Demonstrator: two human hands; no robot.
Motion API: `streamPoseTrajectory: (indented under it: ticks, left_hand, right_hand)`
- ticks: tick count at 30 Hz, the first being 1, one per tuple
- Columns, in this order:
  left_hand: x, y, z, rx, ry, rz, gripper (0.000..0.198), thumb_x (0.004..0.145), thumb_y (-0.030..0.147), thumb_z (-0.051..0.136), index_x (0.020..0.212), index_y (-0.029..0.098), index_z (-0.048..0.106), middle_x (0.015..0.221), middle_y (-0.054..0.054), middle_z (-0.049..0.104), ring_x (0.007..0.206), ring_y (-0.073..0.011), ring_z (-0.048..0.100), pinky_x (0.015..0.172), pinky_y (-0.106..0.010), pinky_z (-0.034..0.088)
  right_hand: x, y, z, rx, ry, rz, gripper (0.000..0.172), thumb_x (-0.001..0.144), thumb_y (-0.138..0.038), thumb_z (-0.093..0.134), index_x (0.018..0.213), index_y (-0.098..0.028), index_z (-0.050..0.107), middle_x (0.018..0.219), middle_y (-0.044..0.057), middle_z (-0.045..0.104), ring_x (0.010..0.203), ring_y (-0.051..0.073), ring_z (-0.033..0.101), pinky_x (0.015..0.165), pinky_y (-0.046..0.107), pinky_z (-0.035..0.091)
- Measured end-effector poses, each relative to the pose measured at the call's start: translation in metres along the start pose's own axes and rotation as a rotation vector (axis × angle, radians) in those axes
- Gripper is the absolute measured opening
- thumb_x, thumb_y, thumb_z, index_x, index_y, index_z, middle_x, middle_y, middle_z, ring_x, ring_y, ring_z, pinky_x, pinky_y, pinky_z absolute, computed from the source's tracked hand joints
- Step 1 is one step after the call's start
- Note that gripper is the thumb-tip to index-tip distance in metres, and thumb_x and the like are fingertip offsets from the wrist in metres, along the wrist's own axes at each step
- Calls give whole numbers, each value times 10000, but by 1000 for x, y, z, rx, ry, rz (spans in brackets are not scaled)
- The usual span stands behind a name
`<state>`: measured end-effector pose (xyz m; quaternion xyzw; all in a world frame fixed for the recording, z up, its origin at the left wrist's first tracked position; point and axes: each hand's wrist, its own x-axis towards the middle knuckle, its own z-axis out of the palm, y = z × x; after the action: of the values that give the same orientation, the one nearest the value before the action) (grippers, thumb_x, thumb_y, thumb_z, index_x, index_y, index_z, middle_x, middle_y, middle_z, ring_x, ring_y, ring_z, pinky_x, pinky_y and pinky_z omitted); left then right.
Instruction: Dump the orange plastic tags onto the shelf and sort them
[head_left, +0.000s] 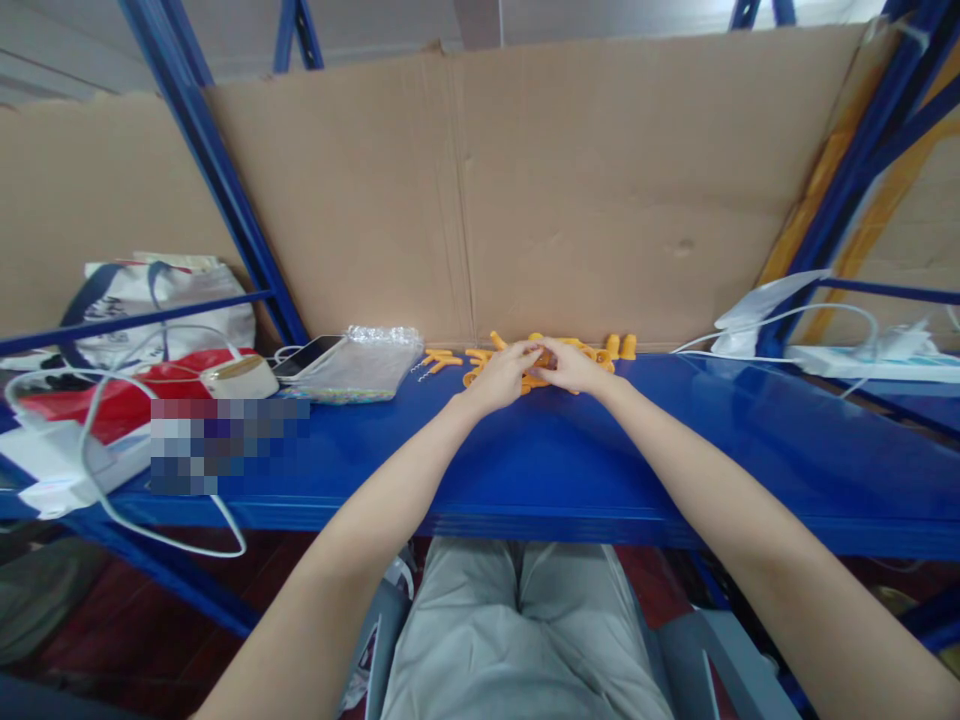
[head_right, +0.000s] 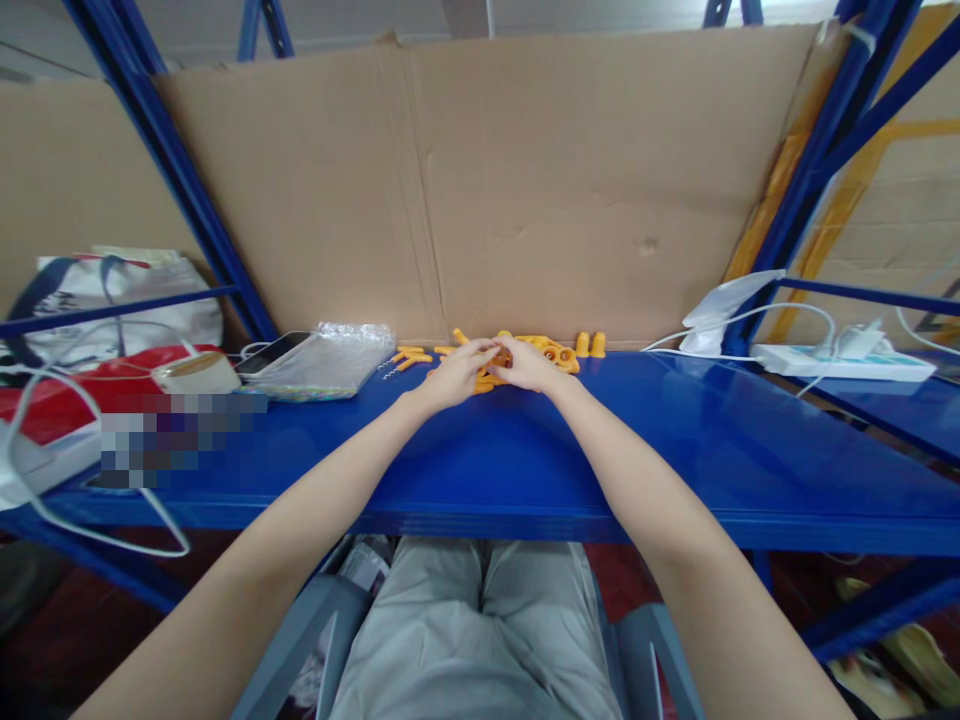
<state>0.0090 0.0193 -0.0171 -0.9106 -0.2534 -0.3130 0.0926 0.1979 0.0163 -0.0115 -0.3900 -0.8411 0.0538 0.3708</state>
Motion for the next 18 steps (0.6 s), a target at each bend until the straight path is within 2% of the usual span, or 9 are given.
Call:
streamPoseTrajectory:
  ticks: [3, 5, 10, 14, 18]
  left_hand:
    - [-2, -1, 7, -81, 36, 39, 545, 896, 63, 420, 1413, 199, 526, 1410, -138, 592, 1343, -240, 535, 1142, -475, 436]
    - [-3, 0, 7, -102, 74, 28, 558, 893, 50, 411, 1426, 190, 494, 1415, -145, 590, 1346, -237, 534, 1143, -471, 434]
    - [-5, 0, 1, 1, 138, -90, 451, 904, 76, 453, 1346, 138, 515, 1350, -177, 626, 1275, -266, 588, 1120, -499, 441]
    - [-6, 0, -6, 112, 172, -133, 351, 938, 103, 439, 1264, 135, 565, 1251, -158, 675, 1209, -258, 619, 1148, -542, 398]
    - [-4, 0, -12, 182, 150, -126, 255, 962, 127, 410, 1049, 168, 646, 1020, -87, 711, 1014, -212, 664, 1192, -559, 335]
  right_hand:
    - [0, -1, 0, -25, 23, 24, 247, 770, -215, 621, 1014, -179, 644, 978, 74, 714, 875, 215, 667, 830, 360, 529]
    - [0, -1, -2, -6, 53, 80, 244, 726, -172, 625, 970, -183, 633, 918, 54, 707, 845, 211, 661, 822, 360, 529]
    - [2, -8, -9, 326, 136, 273, 208, 713, -165, 637, 914, -202, 597, 760, 1, 662, 679, 164, 636, 718, 329, 538]
    - [2, -15, -14, 594, 80, 373, 158, 734, -224, 690, 844, -221, 577, 674, -15, 645, 569, 134, 597, 649, 302, 522]
    - [1, -16, -19, 666, 26, 418, 135, 756, -298, 694, 765, -228, 580, 637, -12, 645, 571, 134, 593, 617, 286, 496]
